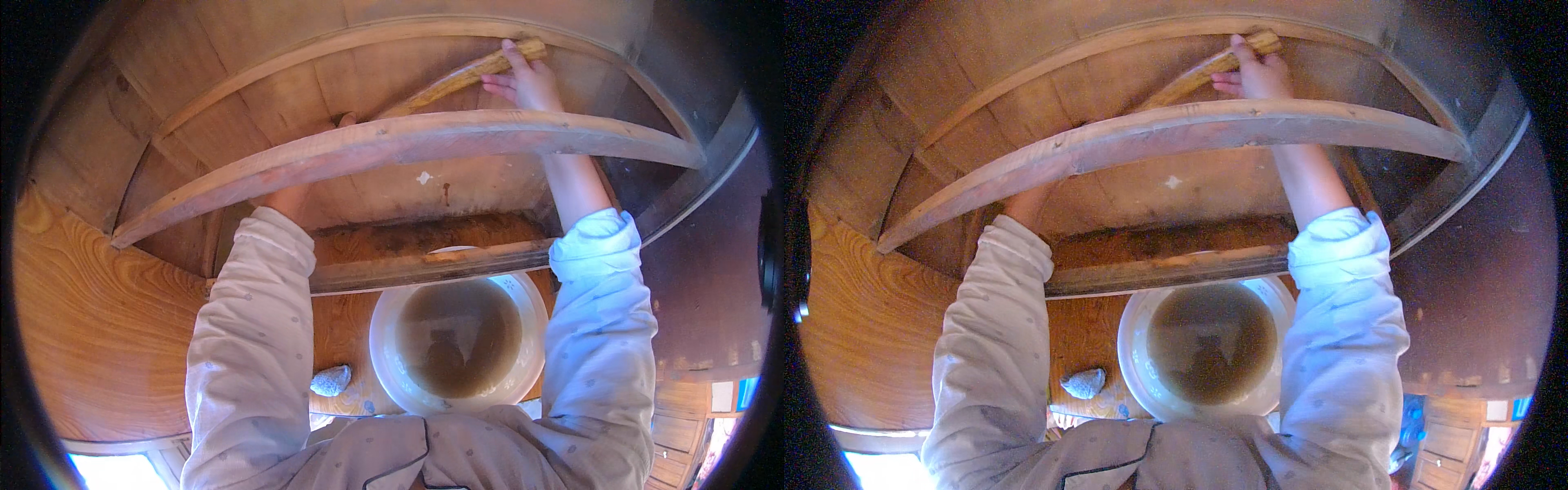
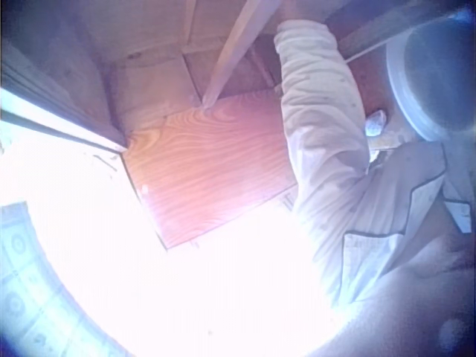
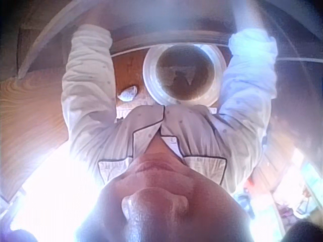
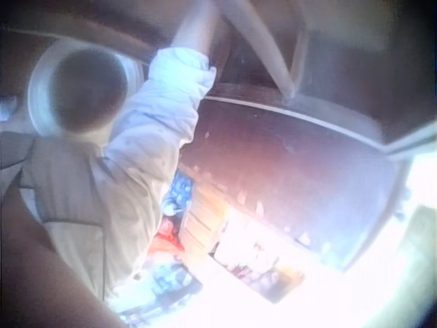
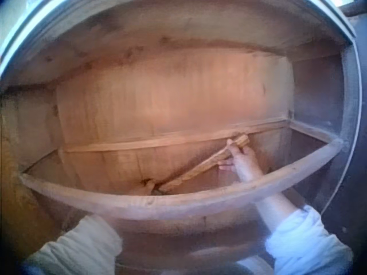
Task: The person adjusts a curved wooden support inside a cabinet by hand and using the claw of a hammer, while a bowl of liquid sits on the base of the cabinet.
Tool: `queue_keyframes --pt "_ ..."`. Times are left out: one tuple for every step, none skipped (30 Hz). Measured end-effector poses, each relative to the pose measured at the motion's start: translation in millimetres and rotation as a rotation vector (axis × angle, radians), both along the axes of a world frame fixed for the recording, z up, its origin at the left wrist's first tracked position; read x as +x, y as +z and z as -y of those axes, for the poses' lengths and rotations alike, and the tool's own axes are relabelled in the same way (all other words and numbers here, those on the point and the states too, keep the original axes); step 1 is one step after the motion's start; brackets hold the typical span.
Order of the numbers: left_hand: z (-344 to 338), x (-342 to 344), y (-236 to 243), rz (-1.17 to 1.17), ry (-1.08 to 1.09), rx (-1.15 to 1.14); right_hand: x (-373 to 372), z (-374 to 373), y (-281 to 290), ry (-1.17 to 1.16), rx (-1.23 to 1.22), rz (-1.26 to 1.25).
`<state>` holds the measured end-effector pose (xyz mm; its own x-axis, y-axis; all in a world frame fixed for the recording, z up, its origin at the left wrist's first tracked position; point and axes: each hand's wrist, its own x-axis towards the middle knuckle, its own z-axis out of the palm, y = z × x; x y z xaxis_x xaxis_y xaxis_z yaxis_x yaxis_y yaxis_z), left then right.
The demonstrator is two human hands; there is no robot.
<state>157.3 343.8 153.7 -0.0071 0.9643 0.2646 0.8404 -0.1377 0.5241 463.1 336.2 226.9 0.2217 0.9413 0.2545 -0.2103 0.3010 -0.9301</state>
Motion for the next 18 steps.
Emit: queue_keyframes --pt "-2 0 -3 0.002 -0.002 -0.004 3 0 -2 0.003 -0.004 0.002" --pt "-2 0 -1 0.003 0.003 -0.005 4 3 -3 0.012 0.001 -0.006" --pt "-2 -1 2 0.003 0.011 -0.007 3 5 -3 0.02 0.006 -0.015" --pt "-1 -5 0 0.004 0.015 -0.004 0 4 -4 0.028 0.006 -0.018" --pt "-3 -6 0 0.006 0.013 -0.004 -2 5 -3 -0.008 0.036 0.012" --pt "-3 -7 -2 0.009 0.012 -0.003 -4 7 -1 -0.045 0.066 0.042" --pt "-6 -8 -2 0.014 0.009 -0.004 -8 7 2 -0.047 0.066 0.041" --pt "-4 -13 -7 0.016 0.011 0.0 -22 13 11 -0.046 0.135 0.131" --pt "-3 -18 -10 0.014 0.016 -0.001 -32 16 16 -0.045 0.204 0.22" --pt "-2 -20 -13 0.019 0.012 0.0 -33 7 17 -0.046 0.24 0.211" --pt "-2 -20 -15 0.023 0.007 0.003 -29 4 14 -0.052 0.236 0.211" --pt "-5 -14 -18 0.023 -0.011 0.005 -22 1 9 -0.051 0.181 0.176" --pt "-2 -10 -19 0.026 -0.018 0.011 -16 0 8 -0.046 0.132 0.143" --pt "-5 2 -19 0.027 -0.041 0.016 -6 1 9 -0.052 0.133 0.144" --pt "-3 12 -20 0.028 -0.05 0.018 3 4 13 -0.125 0.146 0.173" --pt "0 22 -22 0.033 -0.061 0.021 9 6 15 -0.199 0.157 0.207" --pt "-2 31 -24 0.028 -0.063 0.018 10 8 13 -0.2 0.153 0.213" --pt "-3 35 -22 0.027 -0.055 0.023 12 10 14 -0.194 0.149 0.191"
